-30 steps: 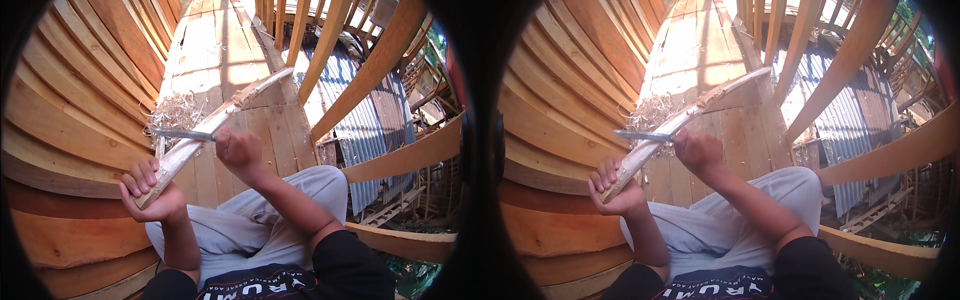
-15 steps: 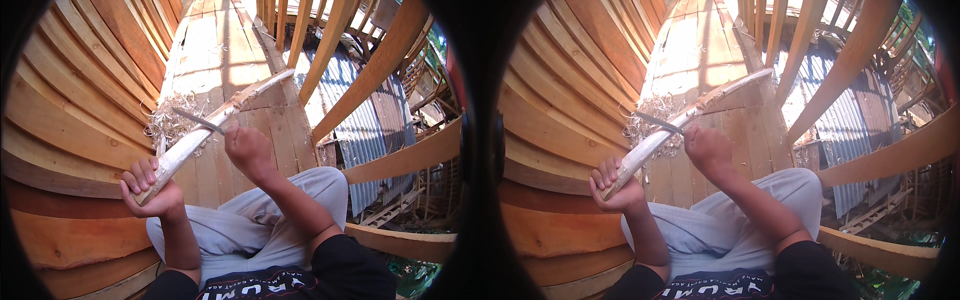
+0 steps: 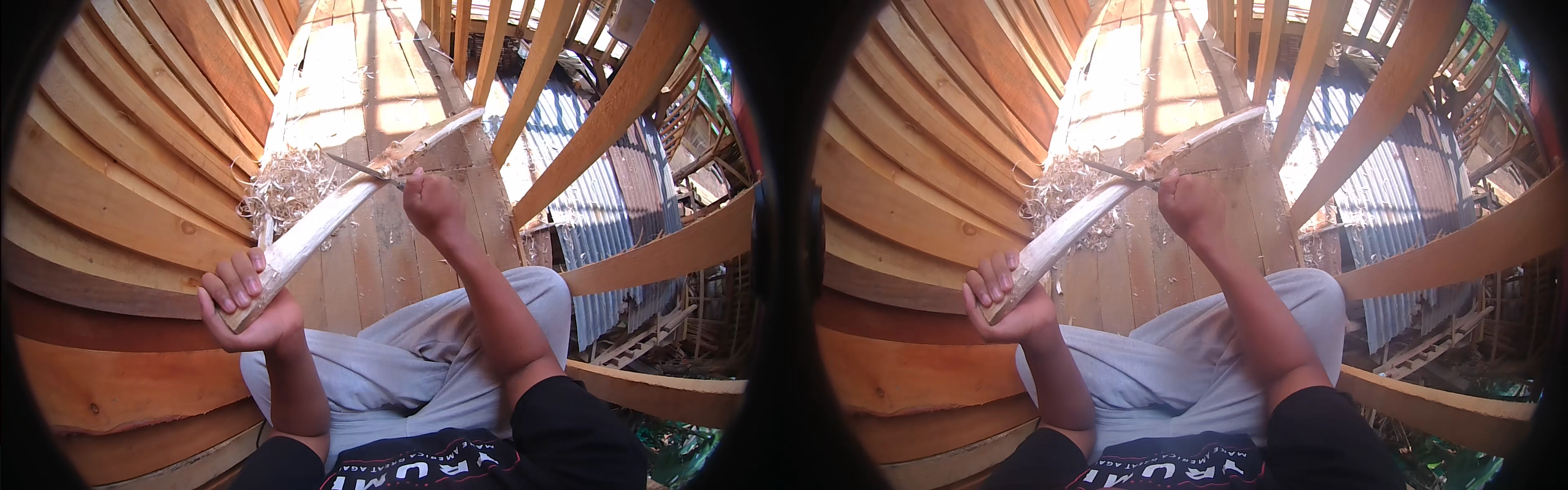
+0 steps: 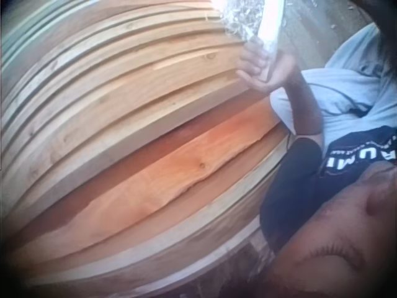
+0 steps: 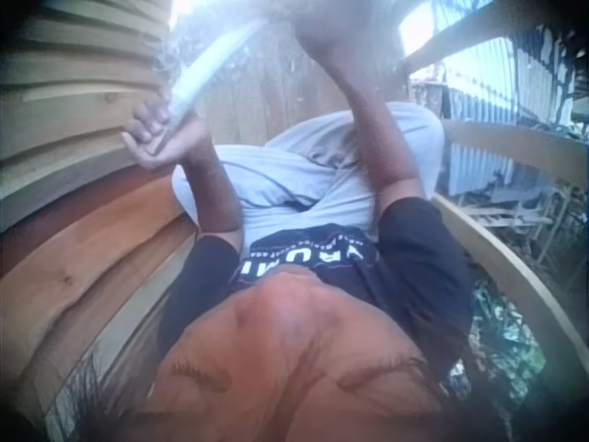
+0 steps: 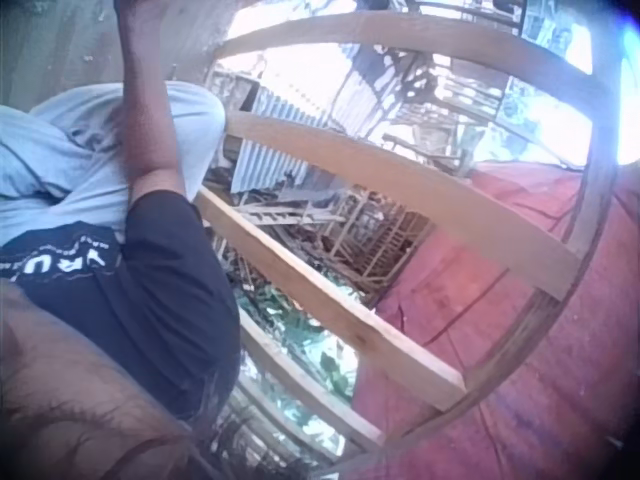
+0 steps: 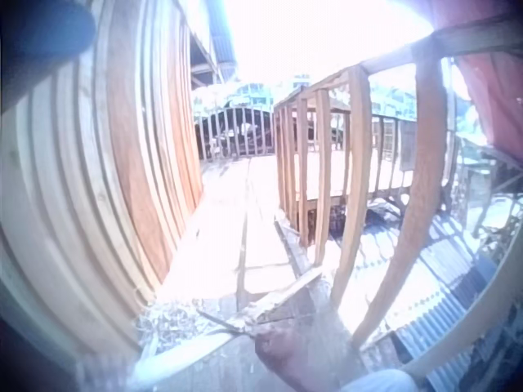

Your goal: The person sits cross-legged and uses a knife to shave thin layers off a long piece of wood, creating wood shavings. The person repeatedly adjusts the wood and continues shaving along its length.

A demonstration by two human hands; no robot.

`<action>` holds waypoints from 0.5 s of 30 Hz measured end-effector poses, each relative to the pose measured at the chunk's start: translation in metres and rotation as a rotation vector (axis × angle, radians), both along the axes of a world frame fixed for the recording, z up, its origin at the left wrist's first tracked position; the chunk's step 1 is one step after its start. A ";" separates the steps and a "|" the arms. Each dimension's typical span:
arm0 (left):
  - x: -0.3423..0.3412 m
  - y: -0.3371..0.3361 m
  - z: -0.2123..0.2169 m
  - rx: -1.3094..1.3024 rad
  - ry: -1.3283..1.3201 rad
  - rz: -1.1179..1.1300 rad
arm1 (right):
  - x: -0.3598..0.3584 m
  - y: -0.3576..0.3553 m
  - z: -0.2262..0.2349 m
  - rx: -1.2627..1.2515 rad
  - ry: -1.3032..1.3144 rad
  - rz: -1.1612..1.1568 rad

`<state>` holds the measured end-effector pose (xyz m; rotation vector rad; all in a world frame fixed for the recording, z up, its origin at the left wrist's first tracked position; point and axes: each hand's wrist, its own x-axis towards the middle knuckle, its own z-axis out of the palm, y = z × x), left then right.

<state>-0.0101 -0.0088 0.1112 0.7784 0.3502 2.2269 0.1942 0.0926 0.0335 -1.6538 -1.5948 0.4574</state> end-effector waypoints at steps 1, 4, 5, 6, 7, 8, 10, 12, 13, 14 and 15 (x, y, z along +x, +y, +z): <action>-0.003 0.001 -0.001 -0.007 -0.001 -0.003 | -0.007 -0.004 -0.001 0.008 0.003 -0.005; -0.010 -0.001 -0.004 0.012 -0.023 0.002 | -0.047 -0.048 0.031 -0.090 -0.143 0.051; -0.006 -0.002 -0.003 0.013 -0.020 0.011 | -0.055 -0.059 0.033 -0.053 -0.169 0.141; -0.002 -0.003 -0.002 0.015 -0.016 0.022 | -0.050 -0.045 0.026 -0.005 -0.147 0.046; 0.003 -0.005 0.001 0.004 -0.009 0.023 | -0.035 -0.022 0.012 0.030 -0.120 -0.058; 0.005 -0.005 0.002 -0.026 -0.019 0.022 | -0.019 -0.006 -0.002 0.064 -0.094 -0.166; 0.006 -0.002 0.004 -0.052 -0.045 0.035 | -0.015 -0.002 -0.005 0.127 -0.150 -0.074; -0.004 -0.002 0.000 -0.033 -0.055 0.034 | -0.049 -0.029 0.010 0.031 -0.198 -0.063; -0.006 -0.001 -0.001 -0.020 -0.052 0.018 | -0.056 -0.046 0.014 0.146 -0.207 0.044; -0.007 0.000 -0.002 -0.007 -0.048 0.001 | -0.053 -0.040 0.007 0.172 -0.196 -0.011; -0.005 0.002 -0.001 -0.009 -0.050 0.011 | -0.046 -0.026 -0.006 0.198 -0.186 -0.066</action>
